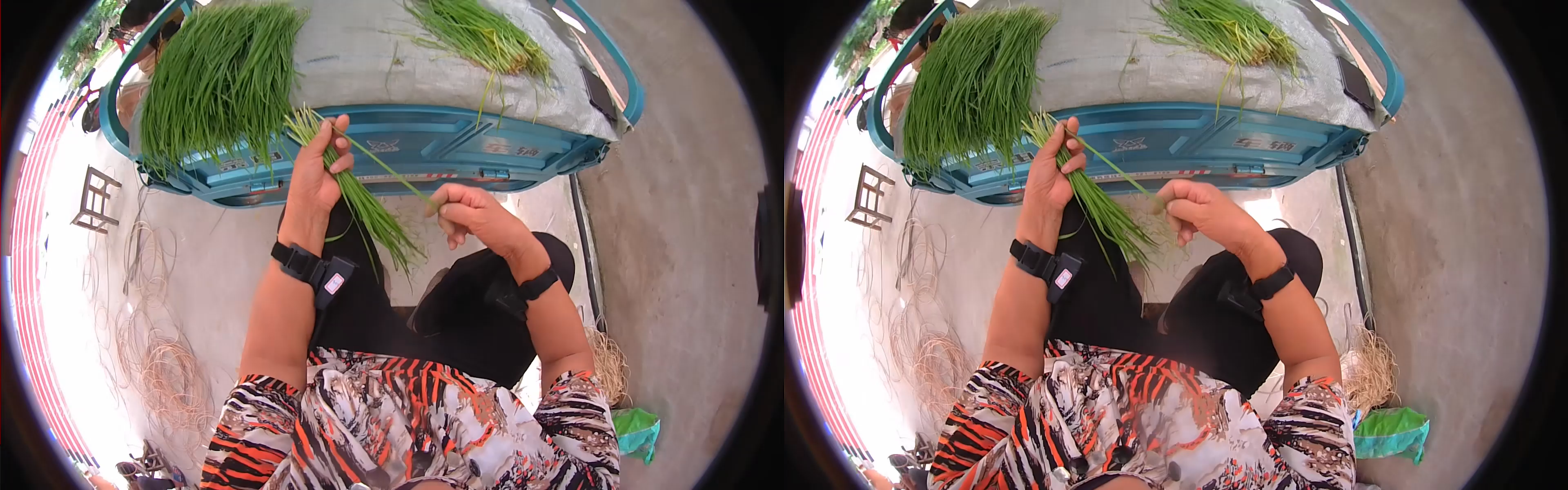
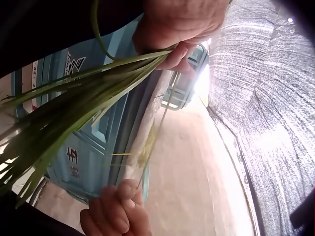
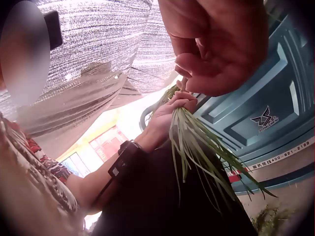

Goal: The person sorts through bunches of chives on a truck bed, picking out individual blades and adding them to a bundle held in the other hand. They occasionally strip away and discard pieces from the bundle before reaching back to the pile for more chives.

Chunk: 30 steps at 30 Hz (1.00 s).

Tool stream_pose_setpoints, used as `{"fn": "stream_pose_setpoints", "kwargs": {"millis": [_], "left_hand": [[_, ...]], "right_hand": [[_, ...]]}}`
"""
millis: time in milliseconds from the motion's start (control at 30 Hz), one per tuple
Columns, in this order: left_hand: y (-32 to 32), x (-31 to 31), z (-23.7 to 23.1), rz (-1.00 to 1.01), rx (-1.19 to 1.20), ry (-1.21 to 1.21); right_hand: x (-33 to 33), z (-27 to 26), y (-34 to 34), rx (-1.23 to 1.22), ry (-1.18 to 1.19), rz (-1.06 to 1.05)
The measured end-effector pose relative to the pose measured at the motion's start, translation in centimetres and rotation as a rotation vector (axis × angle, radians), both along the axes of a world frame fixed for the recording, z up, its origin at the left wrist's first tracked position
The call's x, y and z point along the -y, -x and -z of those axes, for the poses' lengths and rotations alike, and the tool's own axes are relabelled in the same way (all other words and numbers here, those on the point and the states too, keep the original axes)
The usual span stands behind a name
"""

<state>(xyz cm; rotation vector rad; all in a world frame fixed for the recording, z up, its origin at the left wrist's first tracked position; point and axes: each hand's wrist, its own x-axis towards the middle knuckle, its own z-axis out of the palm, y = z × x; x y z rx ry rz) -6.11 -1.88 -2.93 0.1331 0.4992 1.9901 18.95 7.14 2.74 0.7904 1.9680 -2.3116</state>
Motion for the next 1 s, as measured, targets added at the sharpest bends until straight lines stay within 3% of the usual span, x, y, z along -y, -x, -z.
{"fn": "stream_pose_setpoints", "kwargs": {"millis": [267,367,567,667,733,833,1000], "left_hand": [[-0.3,-0.8,0.4,0.030,0.071,-0.057],[-0.9,-0.7,0.0,0.026,0.075,-0.030],[-2.2,-1.4,-0.4,0.064,0.061,-0.002],[-3.6,-1.7,-1.4,0.035,0.110,0.038],[-4.4,-2.0,-1.8,0.049,0.160,0.025],[-4.6,-2.3,-1.2,0.206,0.121,-0.186],[-5.2,-2.4,-1.6,0.236,0.129,-0.167]], "right_hand": [[0.0,0.3,0.4,-0.051,-0.114,0.008],[0.6,-2.9,0.9,0.055,-0.485,0.088],[-5.0,-5.9,2.0,0.022,-0.767,0.361],[-10.0,-4.9,3.0,0.049,-1.328,0.417],[-12.1,-4.8,4.1,0.083,-1.411,0.480],[-14.3,-3.9,5.4,0.136,-1.539,0.530],[-16.7,-2.4,6.9,0.240,-1.582,0.603]]}}
